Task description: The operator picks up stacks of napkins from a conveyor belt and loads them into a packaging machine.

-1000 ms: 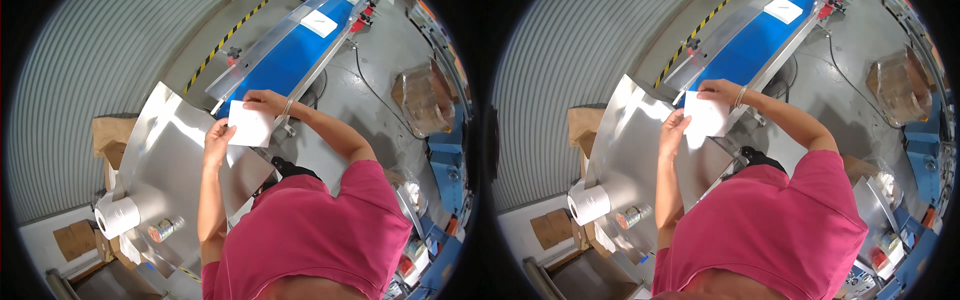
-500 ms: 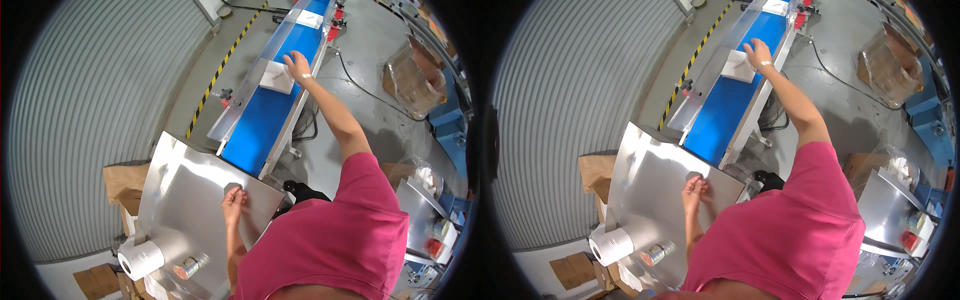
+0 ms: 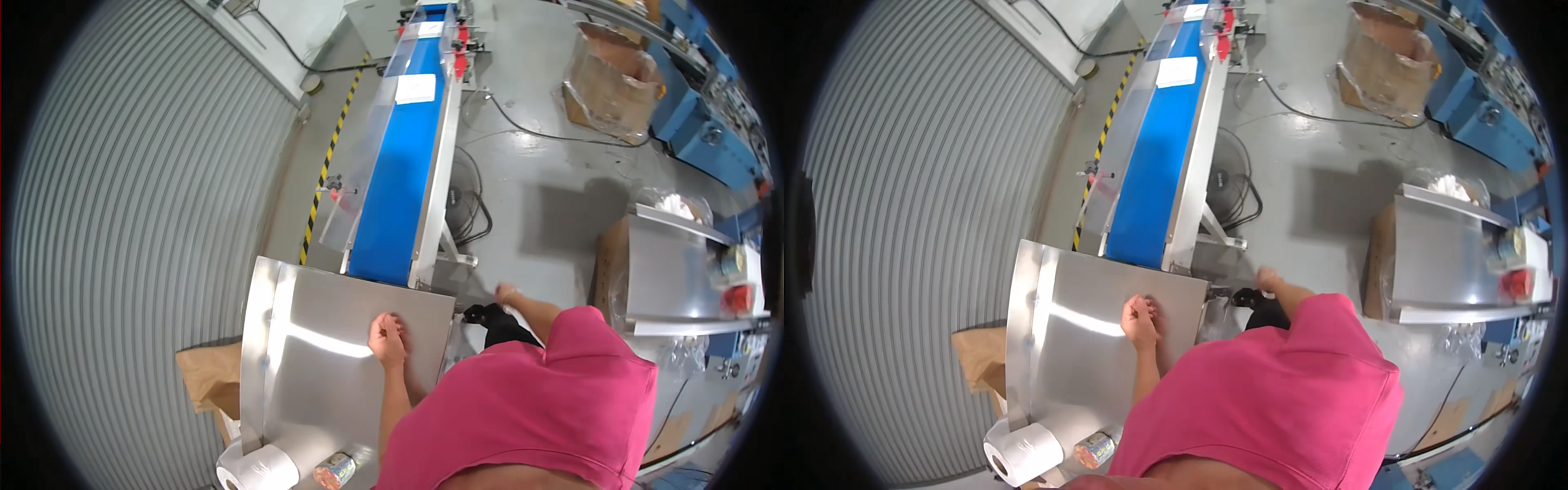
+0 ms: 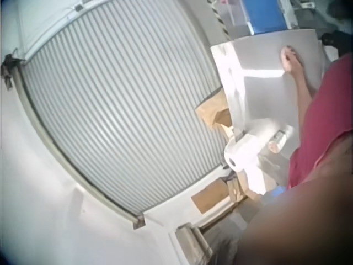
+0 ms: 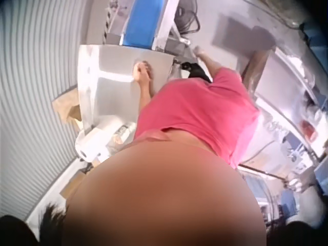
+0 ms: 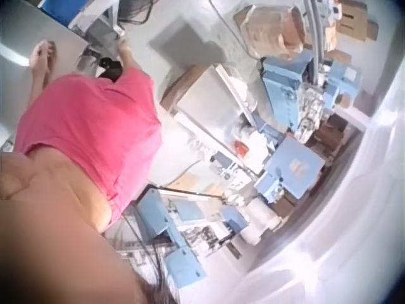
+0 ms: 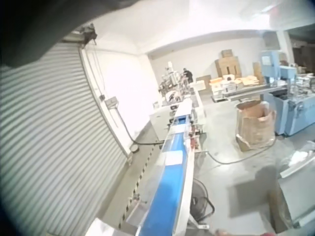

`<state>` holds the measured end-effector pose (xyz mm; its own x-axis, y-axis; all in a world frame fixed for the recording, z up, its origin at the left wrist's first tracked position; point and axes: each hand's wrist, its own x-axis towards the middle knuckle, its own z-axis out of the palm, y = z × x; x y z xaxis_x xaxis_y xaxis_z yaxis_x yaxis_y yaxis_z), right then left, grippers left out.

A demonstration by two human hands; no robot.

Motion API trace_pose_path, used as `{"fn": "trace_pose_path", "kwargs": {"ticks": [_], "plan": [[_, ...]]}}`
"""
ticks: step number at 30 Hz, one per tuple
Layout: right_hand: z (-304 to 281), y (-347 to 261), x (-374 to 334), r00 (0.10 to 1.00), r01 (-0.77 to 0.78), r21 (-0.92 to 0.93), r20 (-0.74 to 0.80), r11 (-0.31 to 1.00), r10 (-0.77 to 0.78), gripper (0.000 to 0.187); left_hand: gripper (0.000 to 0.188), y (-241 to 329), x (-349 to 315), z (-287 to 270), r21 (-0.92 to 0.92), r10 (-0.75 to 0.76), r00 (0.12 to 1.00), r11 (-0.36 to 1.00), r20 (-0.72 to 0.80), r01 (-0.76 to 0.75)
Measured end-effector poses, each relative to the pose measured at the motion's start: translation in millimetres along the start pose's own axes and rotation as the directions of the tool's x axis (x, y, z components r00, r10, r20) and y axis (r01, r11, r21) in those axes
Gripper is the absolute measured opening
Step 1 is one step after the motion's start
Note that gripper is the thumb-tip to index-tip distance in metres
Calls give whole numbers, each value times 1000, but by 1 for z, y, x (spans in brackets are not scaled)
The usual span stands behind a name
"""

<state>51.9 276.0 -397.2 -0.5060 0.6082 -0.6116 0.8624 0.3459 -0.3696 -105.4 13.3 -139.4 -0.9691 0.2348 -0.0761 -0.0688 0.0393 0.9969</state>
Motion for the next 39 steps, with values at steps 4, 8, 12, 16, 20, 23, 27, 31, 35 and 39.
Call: {"fn": "trace_pose_path", "kwargs": {"ticks": [4,8,12,16,20,23,27,31,35,39], "plan": [[51,36,-89,959,111,-243,280,964,-40,33,15,-5,8,-4,191,96,994,976,47,-103],[41,37,-131,918,188,-28,361,982,-165,29,14,-6,12,0,270,227,971,933,69,-237],[58,53,-159,964,-37,37,265,999,26,30,15,-20,21,-1,279,318,946,905,59,-322],[74,94,-190,956,97,155,259,983,-135,33,17,-15,16,2,294,300,952,906,58,-304],[59,135,-237,948,-103,174,315,979,44,29,15,-12,14,0,310,342,935,883,88,-352],[71,193,-248,935,-189,171,332,967,124,29,15,-13,12,5,268,364,930,892,50,-363],[73,244,-297,963,-256,377,181,890,200,28,17,-6,-6,17,422,445,895,816,-24,-394],[83,313,-344,971,-231,342,143,911,193,28,23,-39,-23,14,820,641,761,378,103,-429],[138,401,-372,974,-147,42,180,988,138,22,40,-40,-93,60,962,632,755,60,171,-268],[170,483,-422,965,-230,59,143,971,220,21,46,-21,-163,142,891,-10,934,305,356,-336]]}}
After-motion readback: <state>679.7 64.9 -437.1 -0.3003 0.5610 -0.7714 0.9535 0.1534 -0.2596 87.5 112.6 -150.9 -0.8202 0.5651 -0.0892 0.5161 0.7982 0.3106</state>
